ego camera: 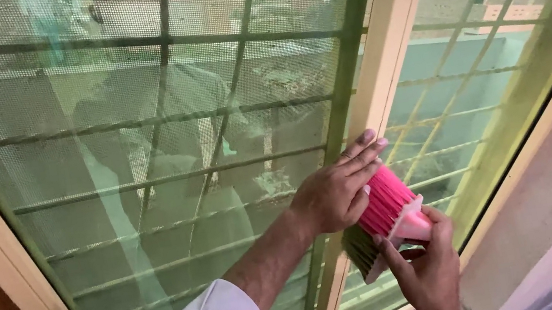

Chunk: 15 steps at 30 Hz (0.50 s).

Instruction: The person uses a small pink and green brush to scrub the frame and screen of a window. They move around the room briefly before returning to continue scrubbing the window frame and screen.

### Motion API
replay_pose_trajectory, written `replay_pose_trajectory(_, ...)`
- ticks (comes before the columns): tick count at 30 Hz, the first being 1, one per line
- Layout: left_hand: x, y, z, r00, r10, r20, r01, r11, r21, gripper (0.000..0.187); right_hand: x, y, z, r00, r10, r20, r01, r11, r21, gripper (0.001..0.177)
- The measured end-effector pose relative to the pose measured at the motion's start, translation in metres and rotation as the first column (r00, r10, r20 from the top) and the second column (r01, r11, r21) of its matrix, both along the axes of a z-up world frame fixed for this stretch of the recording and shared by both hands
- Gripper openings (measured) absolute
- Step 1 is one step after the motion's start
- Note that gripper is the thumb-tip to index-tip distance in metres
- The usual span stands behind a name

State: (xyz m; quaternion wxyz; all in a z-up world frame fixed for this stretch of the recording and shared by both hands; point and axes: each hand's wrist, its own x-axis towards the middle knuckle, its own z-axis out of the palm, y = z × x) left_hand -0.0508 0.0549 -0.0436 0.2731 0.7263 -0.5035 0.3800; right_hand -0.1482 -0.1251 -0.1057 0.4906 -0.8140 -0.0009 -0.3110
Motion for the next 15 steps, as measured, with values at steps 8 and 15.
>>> replay_pose_trajectory(8, 0.001, -0.001, -0.001, 0.999, 0.033, 0.020, -0.033, 0.999, 0.009, 0.053, 0.006, -0.008, 0.012, 0.994, -0.105, -0.009, 0.102, 0.981, -0.166, 0.084)
replay_pose_trajectory(15, 0.002, -0.003, -0.003, 0.998, 0.052, 0.031, -0.052, 0.999, -0.006, 0.050, 0.003, -0.013, 0.015, 0.986, -0.127, -0.108, 0.106, 0.977, -0.187, 0.080)
